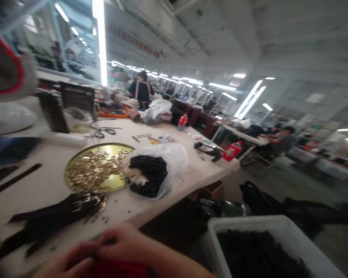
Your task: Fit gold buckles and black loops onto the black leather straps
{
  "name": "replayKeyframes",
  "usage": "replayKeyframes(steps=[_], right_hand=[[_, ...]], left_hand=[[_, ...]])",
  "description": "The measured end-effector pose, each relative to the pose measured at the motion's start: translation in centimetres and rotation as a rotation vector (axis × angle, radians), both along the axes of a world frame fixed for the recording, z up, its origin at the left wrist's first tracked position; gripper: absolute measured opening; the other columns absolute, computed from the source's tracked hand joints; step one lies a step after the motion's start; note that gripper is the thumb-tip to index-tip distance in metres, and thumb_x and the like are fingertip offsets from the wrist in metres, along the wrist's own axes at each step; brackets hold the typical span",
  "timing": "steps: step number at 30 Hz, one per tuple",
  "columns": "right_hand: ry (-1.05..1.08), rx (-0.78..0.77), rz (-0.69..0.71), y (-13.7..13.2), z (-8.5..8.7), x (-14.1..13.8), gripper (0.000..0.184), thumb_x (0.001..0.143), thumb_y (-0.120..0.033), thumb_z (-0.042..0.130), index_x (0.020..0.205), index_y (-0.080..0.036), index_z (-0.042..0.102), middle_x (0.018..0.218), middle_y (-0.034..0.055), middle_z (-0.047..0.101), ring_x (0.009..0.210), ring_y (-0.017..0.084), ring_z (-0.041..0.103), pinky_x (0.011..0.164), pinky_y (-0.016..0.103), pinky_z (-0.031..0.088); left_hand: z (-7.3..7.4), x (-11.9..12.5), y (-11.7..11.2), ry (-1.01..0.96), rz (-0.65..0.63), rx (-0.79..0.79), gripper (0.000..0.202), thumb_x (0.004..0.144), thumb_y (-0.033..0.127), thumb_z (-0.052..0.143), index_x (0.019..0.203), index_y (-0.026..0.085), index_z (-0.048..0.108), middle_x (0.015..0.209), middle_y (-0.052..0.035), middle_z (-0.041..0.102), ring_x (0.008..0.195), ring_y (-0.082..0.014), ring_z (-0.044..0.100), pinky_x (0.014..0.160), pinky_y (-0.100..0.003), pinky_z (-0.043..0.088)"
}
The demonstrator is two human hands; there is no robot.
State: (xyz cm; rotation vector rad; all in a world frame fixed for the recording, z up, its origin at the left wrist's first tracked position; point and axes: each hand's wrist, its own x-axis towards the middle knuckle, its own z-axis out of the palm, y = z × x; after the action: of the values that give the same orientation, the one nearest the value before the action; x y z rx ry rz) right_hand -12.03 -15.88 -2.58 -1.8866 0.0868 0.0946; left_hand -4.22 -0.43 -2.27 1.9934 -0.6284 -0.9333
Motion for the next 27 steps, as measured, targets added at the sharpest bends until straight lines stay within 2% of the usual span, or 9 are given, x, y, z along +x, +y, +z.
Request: replayKeyframes(steps=[3, 5, 8, 12, 16, 18, 21, 24, 27], right_hand=[[0.117, 0.092, -0.063, 0.0, -0.7, 0.2, 0.006, 0.070, -0.018, 0.058, 0.074, -0.017, 0.063, 0.052, -0.0063, 0.050, 0.047, 0.008, 0.042, 0.046, 0.019, 0.033], [0.148, 0.130, -0.038, 0.1, -0.7, 0.3, 0.006, 0.071, -0.017, 0.056, 0.074, -0.017, 0.060, 0.050, -0.0069, 0.047, 0.045, 0.007, 0.040, 0.044, 0.018, 0.031], [-0.006, -0.045, 0.032, 0.1, -0.2, 0.2, 0.007, 0.070, -0.012, 0.056, 0.071, -0.017, 0.061, 0.059, -0.0046, 0.051, 0.054, 0.009, 0.045, 0.051, 0.019, 0.035], [-0.198, -0.324, 0.219, -0.2, 0.8, 0.0, 0.012, 0.070, -0.009, 0.055, 0.072, -0.018, 0.063, 0.072, -0.0010, 0.055, 0.067, 0.011, 0.051, 0.060, 0.020, 0.036], [-0.181, -0.400, 0.330, -0.5, 0.7, 0.0, 0.011, 0.071, -0.012, 0.056, 0.072, -0.019, 0.064, 0.070, -0.0011, 0.054, 0.066, 0.011, 0.051, 0.059, 0.020, 0.036], [-0.139, -0.322, 0.246, -0.6, 0.2, 0.0, 0.010, 0.069, -0.011, 0.057, 0.071, -0.019, 0.063, 0.070, -0.0013, 0.055, 0.067, 0.011, 0.051, 0.061, 0.021, 0.038], [0.046, -0.070, 0.069, -0.5, -0.4, 0.1, 0.007, 0.070, -0.014, 0.055, 0.073, -0.017, 0.060, 0.060, -0.0039, 0.052, 0.055, 0.009, 0.047, 0.052, 0.019, 0.037], [0.183, 0.106, 0.002, -0.3, -0.9, 0.2, 0.005, 0.072, -0.017, 0.055, 0.075, -0.016, 0.058, 0.053, -0.0064, 0.046, 0.045, 0.007, 0.039, 0.042, 0.017, 0.030], [0.148, 0.098, -0.015, 0.0, -1.0, 0.2, 0.004, 0.072, -0.017, 0.055, 0.074, -0.016, 0.057, 0.055, -0.0059, 0.047, 0.047, 0.007, 0.040, 0.043, 0.017, 0.031]], left_hand=[[-0.5, -0.5, 1.6, 0.166, 0.016, -0.147, 0.031, 0.068, 0.032, 0.054, 0.095, 0.019, 0.062, 0.090, -0.0010, 0.070, 0.081, -0.0205, 0.064, 0.073, -0.027, 0.051], [-0.4, -0.5, 1.7, 0.154, 0.018, -0.138, 0.033, 0.068, 0.031, 0.049, 0.094, 0.016, 0.062, 0.085, -0.0023, 0.071, 0.076, -0.0195, 0.064, 0.069, -0.026, 0.050], [-0.1, -0.6, 1.4, 0.045, 0.007, -0.058, 0.030, 0.067, 0.027, 0.046, 0.088, 0.015, 0.065, 0.080, -0.0023, 0.071, 0.075, -0.0187, 0.064, 0.067, -0.025, 0.048], [0.1, -1.1, 1.1, -0.089, -0.058, 0.013, 0.029, 0.066, 0.021, 0.045, 0.086, 0.017, 0.066, 0.085, -0.0013, 0.071, 0.081, -0.0180, 0.063, 0.073, -0.024, 0.046], [-0.2, -1.4, 1.0, -0.134, -0.091, 0.024, 0.030, 0.066, 0.020, 0.045, 0.088, 0.018, 0.066, 0.088, -0.0017, 0.071, 0.085, -0.0187, 0.063, 0.076, -0.025, 0.045], [-0.3, -1.4, 1.1, -0.109, -0.067, -0.002, 0.032, 0.067, 0.023, 0.045, 0.090, 0.018, 0.066, 0.091, -0.0023, 0.071, 0.088, -0.0192, 0.063, 0.079, -0.025, 0.045], [-0.5, -1.3, 1.4, 0.008, 0.043, -0.099, 0.037, 0.068, 0.031, 0.044, 0.097, 0.016, 0.062, 0.099, -0.0045, 0.069, 0.092, -0.0189, 0.062, 0.082, -0.024, 0.045], [-0.6, -1.2, 1.5, 0.126, 0.109, -0.068, 0.034, 0.066, 0.037, 0.045, 0.086, 0.015, 0.061, 0.081, -0.0043, 0.071, 0.075, -0.0193, 0.065, 0.065, -0.025, 0.049], [-0.9, -1.5, 1.4, 0.257, 0.105, -0.005, 0.026, 0.065, 0.039, 0.046, 0.074, 0.017, 0.056, 0.060, 0.0003, 0.066, 0.053, -0.0164, 0.062, 0.045, -0.022, 0.041]])
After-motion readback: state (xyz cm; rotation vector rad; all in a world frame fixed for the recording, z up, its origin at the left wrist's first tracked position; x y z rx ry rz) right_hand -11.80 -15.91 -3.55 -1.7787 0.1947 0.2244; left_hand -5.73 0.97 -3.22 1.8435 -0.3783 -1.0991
